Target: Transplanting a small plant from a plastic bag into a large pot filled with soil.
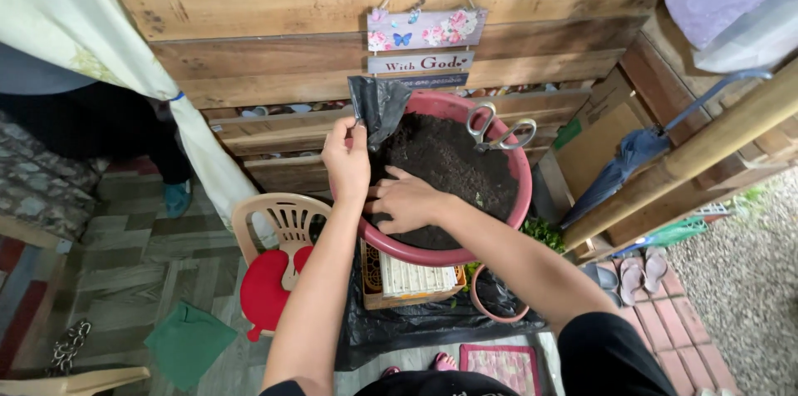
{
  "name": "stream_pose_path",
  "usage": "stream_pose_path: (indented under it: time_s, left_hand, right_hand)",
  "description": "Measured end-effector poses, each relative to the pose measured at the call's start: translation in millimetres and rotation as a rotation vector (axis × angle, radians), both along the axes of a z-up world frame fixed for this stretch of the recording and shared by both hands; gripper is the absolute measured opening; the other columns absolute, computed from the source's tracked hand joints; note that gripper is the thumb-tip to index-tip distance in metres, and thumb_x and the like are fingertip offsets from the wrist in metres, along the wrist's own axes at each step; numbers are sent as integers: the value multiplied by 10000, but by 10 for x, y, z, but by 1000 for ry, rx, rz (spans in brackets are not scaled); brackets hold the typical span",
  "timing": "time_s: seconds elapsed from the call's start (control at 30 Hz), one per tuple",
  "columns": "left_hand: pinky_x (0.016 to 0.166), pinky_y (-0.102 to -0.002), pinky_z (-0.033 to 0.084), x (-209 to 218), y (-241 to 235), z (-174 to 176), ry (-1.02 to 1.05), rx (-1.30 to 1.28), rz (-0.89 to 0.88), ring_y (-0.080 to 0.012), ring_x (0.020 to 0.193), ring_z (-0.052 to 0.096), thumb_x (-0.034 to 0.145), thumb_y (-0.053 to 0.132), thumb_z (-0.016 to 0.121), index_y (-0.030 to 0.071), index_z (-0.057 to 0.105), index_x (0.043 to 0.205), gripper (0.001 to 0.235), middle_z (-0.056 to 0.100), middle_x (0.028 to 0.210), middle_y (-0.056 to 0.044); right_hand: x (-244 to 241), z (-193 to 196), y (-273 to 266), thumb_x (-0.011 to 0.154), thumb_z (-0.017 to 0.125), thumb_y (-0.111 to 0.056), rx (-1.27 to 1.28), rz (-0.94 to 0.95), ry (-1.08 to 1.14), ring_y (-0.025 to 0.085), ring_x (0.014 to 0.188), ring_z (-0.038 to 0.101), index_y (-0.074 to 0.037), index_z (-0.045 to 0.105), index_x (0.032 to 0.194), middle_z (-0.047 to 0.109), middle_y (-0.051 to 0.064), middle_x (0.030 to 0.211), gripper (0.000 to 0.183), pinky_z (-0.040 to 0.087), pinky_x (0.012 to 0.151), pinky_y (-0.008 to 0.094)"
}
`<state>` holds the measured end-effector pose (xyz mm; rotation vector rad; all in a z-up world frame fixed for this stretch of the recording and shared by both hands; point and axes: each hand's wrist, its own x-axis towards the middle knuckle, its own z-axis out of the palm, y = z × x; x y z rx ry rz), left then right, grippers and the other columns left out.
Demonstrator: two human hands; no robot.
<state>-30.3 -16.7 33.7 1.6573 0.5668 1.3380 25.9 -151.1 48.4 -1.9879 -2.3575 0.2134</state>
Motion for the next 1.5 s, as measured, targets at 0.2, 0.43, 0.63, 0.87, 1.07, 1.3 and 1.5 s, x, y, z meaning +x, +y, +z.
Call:
stream_pose_path:
  time_s: [0.2, 0.43, 0.63, 0.87, 1.07, 1.3, 1.5]
  left_hand:
    - [744, -289, 546, 121, -41, -192, -182, 121, 27, -143, 867, 645, 979, 66, 669, 23, 677, 1065, 96, 678, 990, -83]
    - [688, -328, 488, 134, -15, -240, -181, -27, 120, -189, 736, 562, 985, 71, 694, 14, 686, 1050, 86, 609, 881, -89]
    - [721, -364, 490, 77, 2, -174, -108, 121, 154, -249, 793, 589, 995, 58, 677, 13, 672, 1024, 54, 633, 902, -112]
    - [820, -430, 499, 79, 44, -225, -59, 246, 205, -322, 898, 619, 965, 52, 688, 24, 656, 1009, 60, 668, 946, -136]
    - [803, -434, 499, 96, 24, -197, -75, 255, 187, -320, 880, 625, 962, 51, 688, 26, 667, 1009, 58, 680, 945, -135]
    - [734, -390, 514, 78, -27, -162, -85, 140, 121, -272, 804, 629, 968, 58, 682, 30, 679, 1017, 56, 654, 900, -113]
    - [740, -390, 513, 105, -7, -182, -67, 177, 99, -274, 811, 624, 979, 68, 686, 31, 674, 1011, 51, 664, 899, -112]
  right_hand:
    - [173, 222, -294, 679, 774, -371, -18, 10, -103, 289, 1141, 581, -171, 771, 1062, 660, 67, 1118, 433, 277, 1183, 573]
    - [780, 282, -462, 879, 693, -274, 187, -59, 402, 344, 1251, 556, -88, 681, 1279, 606, 164, 1295, 441, 446, 1072, 449]
    - [1396, -341, 261, 988, 613, -353, 201, -282, 359, 358, 1244, 614, -49, 648, 1323, 640, 184, 1308, 454, 474, 1086, 422]
    - [1395, -686, 786, 956, 611, -487, -249, -364, 294, 363, 1194, 632, -63, 664, 1286, 679, 179, 1250, 540, 474, 1032, 443]
    - [997, -61, 195, 893, 683, -301, -248, -48, 333, 314, 1097, 701, -96, 760, 1130, 741, 143, 1129, 324, 530, 981, 397]
    - [1138, 346, -904, 979, 629, -253, 86, -111, 384, 363, 1250, 597, -50, 683, 1244, 633, 193, 1326, 338, 477, 1025, 436]
    - [1006, 63, -1204, 916, 697, -356, 38, -541, 213, 388, 1193, 619, -1, 603, 1349, 642, 239, 1262, 568, 466, 1051, 431]
